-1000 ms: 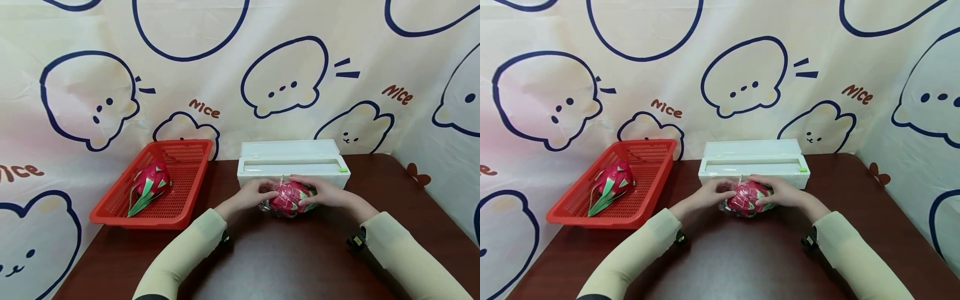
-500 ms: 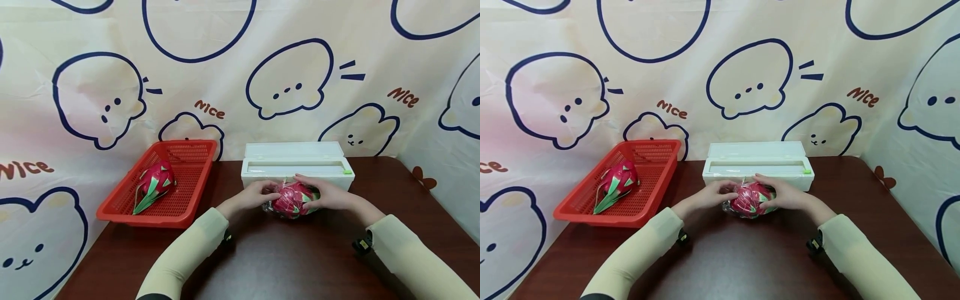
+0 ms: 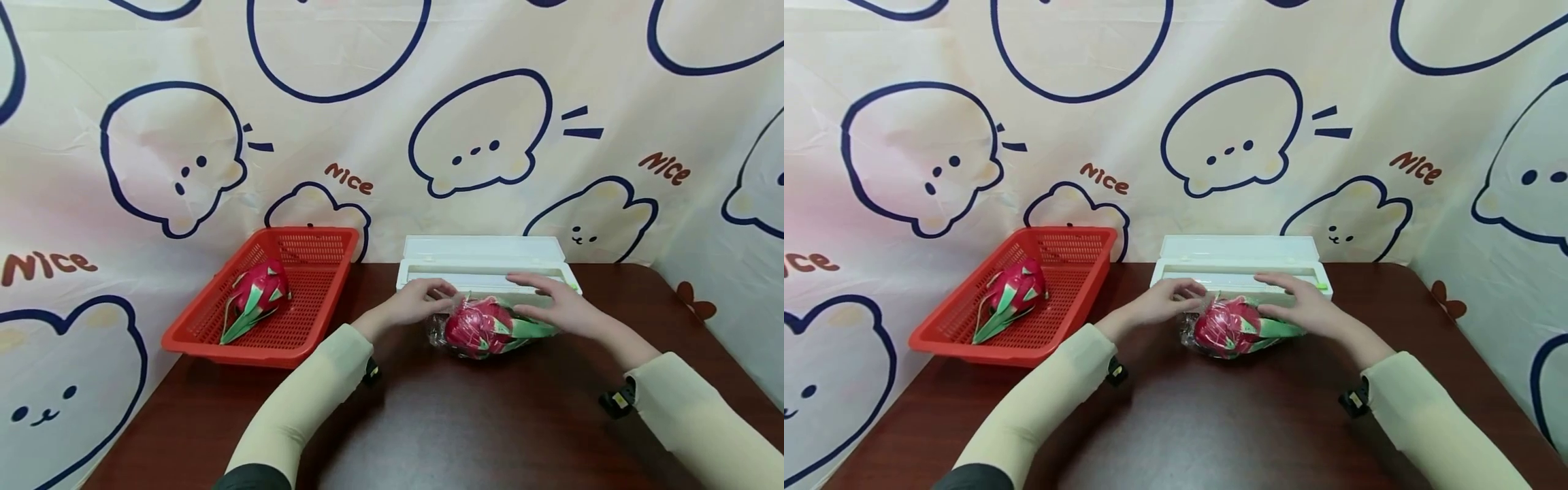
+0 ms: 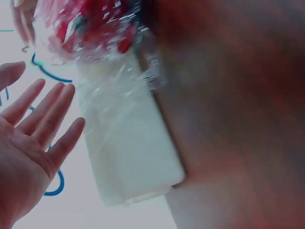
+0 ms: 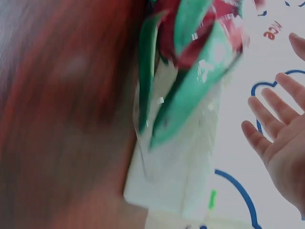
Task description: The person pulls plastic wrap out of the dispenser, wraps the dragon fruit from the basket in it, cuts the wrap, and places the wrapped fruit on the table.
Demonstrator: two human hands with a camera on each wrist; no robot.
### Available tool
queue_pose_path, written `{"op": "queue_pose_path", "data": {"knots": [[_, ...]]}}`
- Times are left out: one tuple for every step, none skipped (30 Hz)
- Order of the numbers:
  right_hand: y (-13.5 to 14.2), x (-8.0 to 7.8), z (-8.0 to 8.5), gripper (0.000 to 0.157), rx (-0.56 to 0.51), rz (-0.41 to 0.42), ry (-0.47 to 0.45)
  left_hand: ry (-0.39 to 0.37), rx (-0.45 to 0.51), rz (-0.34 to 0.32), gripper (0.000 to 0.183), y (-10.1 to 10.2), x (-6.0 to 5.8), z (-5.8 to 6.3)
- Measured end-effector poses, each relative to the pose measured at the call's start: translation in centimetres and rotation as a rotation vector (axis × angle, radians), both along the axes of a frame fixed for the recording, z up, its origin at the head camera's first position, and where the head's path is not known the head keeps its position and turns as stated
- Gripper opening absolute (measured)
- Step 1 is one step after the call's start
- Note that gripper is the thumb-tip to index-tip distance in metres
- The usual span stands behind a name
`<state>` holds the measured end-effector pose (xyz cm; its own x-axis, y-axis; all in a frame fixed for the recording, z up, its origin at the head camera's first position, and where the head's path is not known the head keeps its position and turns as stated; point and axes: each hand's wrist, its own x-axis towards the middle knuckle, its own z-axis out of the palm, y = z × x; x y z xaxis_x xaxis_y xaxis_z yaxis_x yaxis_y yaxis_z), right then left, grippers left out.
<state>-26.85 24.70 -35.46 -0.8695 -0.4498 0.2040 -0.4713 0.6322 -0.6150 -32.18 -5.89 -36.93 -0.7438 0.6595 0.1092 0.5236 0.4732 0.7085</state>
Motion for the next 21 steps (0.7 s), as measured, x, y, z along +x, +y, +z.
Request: {"op": "queue_pose_path", "data": {"knots": [[0.5,0.0,0.3,0.06,0.002,-0.019,0.013,0.012,0.015,-0.007,0.031,0.2,-0.2,0.4],[0.9,0.0,0.6,0.059,0.009,-0.043,0.025,0.028,0.025,-0.01,0.031,0.3,-0.4,0.8],[1.4,-0.1,1.0,0.059,0.018,-0.065,0.043,0.042,0.038,-0.01,0.031,0.5,-0.7,1.2],[1.8,-0.2,1.4,0.059,0.027,-0.088,0.055,0.058,0.053,-0.008,0.031,0.6,-0.9,1.6],[2.3,-0.4,1.8,0.059,0.03,-0.108,0.069,0.074,0.066,-0.005,0.031,0.8,-1.1,2.0],[2.7,-0.6,2.1,0.059,0.028,-0.123,0.077,0.087,0.076,0.0,0.03,1.0,-1.3,2.4],[3.2,-0.9,2.4,0.06,0.028,-0.138,0.081,0.098,0.08,0.004,0.029,1.3,-1.5,2.8],[3.6,-1.1,2.6,0.061,0.032,-0.157,0.083,0.107,0.08,0.008,0.029,1.6,-1.6,3.2],[4.0,-1.2,2.7,0.062,0.033,-0.171,0.083,0.111,0.079,0.005,0.029,1.9,-1.8,3.4],[4.5,-1.4,2.7,0.063,0.033,-0.186,0.08,0.117,0.075,0.0,0.029,2.3,-2.0,3.6],[4.9,-1.5,2.5,0.064,0.032,-0.202,0.077,0.121,0.067,-0.009,0.029,2.7,-2.1,3.9],[5.4,-1.5,2.3,0.065,0.034,-0.218,0.067,0.126,0.06,-0.02,0.029,3.3,-2.3,4.1],[5.9,-1.6,2.0,0.066,0.035,-0.236,0.056,0.13,0.055,-0.031,0.029,3.9,-2.4,4.2],[6.3,-1.7,1.6,0.067,0.034,-0.254,0.041,0.131,0.053,-0.04,0.029,4.5,-2.6,4.4],[6.7,-1.8,1.2,0.069,0.031,-0.27,0.025,0.134,0.052,-0.048,0.029,5.2,-2.8,4.5],[7.0,-2.0,0.7,0.071,0.031,-0.283,0.011,0.133,0.057,-0.048,0.029,5.7,-3.0,4.6],[7.2,-2.3,0.2,0.073,0.027,-0.294,-0.007,0.133,0.064,-0.049,0.03,6.2,-3.2,4.7],[7.3,-2.5,-0.3,0.075,0.021,-0.305,-0.027,0.129,0.072,-0.047,0.03,6.6,-3.5,4.8],[7.5,-2.8,-0.8,0.078,0.022,-0.317,-0.043,0.122,0.082,-0.046,0.031,7.1,-3.7,4.8],[7.6,-3.1,-1.2,0.082,0.021,-0.328,-0.06,0.114,0.091,-0.045,0.031,7.5,-3.9,4.9],[7.6,-3.3,-1.7,0.085,0.019,-0.337,-0.074,0.106,0.101,-0.045,0.032,7.8,-4.1,5.0]]}}
